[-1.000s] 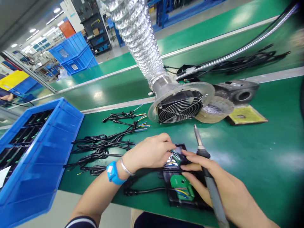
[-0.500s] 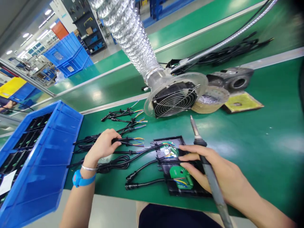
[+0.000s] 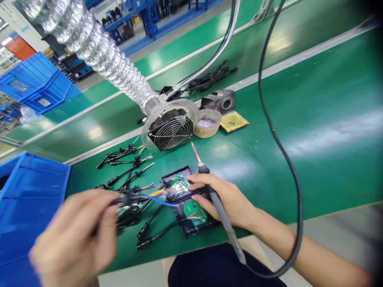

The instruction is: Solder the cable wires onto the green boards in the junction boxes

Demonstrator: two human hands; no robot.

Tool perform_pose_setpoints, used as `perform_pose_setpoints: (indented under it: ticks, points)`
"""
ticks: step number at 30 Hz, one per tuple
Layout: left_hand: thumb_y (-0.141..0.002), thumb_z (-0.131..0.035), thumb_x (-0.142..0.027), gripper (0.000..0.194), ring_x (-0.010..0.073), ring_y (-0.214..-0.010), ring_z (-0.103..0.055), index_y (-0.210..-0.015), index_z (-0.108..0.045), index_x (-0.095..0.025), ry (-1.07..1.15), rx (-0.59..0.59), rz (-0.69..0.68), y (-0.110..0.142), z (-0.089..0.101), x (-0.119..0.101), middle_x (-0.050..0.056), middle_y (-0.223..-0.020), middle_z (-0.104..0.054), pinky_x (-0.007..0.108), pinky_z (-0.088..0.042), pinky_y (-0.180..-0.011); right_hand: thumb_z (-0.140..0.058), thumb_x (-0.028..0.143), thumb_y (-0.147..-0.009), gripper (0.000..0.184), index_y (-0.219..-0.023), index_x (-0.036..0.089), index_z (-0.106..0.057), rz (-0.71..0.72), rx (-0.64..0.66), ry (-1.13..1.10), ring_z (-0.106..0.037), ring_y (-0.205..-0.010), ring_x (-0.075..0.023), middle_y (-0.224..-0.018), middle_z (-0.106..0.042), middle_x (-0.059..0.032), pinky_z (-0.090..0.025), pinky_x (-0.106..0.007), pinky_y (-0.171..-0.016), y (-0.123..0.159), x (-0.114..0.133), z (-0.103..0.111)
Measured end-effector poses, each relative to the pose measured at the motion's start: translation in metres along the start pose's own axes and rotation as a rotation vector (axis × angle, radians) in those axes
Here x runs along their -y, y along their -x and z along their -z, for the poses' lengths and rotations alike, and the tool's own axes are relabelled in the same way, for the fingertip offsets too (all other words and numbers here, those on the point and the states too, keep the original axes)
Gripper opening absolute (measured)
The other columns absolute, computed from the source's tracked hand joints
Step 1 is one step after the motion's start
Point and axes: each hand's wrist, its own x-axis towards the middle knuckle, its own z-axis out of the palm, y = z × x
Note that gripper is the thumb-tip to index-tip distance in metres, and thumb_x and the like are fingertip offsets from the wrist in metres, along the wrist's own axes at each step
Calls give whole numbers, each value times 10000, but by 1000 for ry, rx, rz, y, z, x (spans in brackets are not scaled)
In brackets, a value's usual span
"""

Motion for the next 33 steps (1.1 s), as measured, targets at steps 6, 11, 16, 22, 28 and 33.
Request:
perform_pose_setpoints:
  ticks: [6, 11, 16, 22, 28, 33]
  points:
    - [-943, -431, -169, 172, 162, -799, -662, -973, -594, -212, 214, 360, -224, -6, -61, -50, 55, -938, -655, 256, -538, -665, -607, 90, -817, 298, -1084, 203, -536, -74, -156, -198, -706, -814, -135, -914, -715, -28, -581, -228, -728, 1, 17, 7]
    - [-838, -575, -193, 379, 174, -840, -638, -1210, -502, -216, 368, 556, -148, -18, -66, -69, 79, -1132, -620, 285, -542, -709, -589, 62, -801, 299, -1045, 220, -523, -67, -202, -264, -668, -687, -99, -797, -688, 18, -558, -189, -660, 0, 27, 11]
    - [-882, -592, -239, 217, 164, -849, -614, -1096, -558, -228, 589, 639, -167, -33, -73, -95, 17, -952, -660, 284, -479, -776, -587, 57, -805, 321, -1070, 227, -523, -53, -266, -245, -676, -723, -112, -824, -684, 9, -568, -206, -682, 0, 34, 15]
    - [-916, -589, -316, 135, 128, -738, -544, -838, -608, -208, 704, 722, -83, -39, -88, -92, -10, -800, -607, 247, -396, -684, -593, 75, -799, 425, -1184, 216, -477, -111, -273, -311, -662, -731, -106, -867, -661, 2, -582, -219, -706, 6, 32, 20]
    - [-884, -614, -306, 152, 124, -714, -489, -808, -596, -175, 846, 838, -71, -42, -96, -88, -13, -763, -564, 245, -373, -670, -612, 63, -833, 391, -1163, 231, -487, -114, -245, -351, -667, -721, -86, -852, -689, 21, -575, -190, -711, 6, 33, 19]
    - [-877, -620, -355, 231, 99, -627, -412, -768, -613, -152, 1026, 1018, 129, -44, -102, -85, -28, -681, -520, 230, -331, -583, -647, 68, -828, 359, -1130, 226, -533, -48, -280, -200, -682, -777, -90, -883, -707, 15, -557, -188, -762, 6, 33, 23]
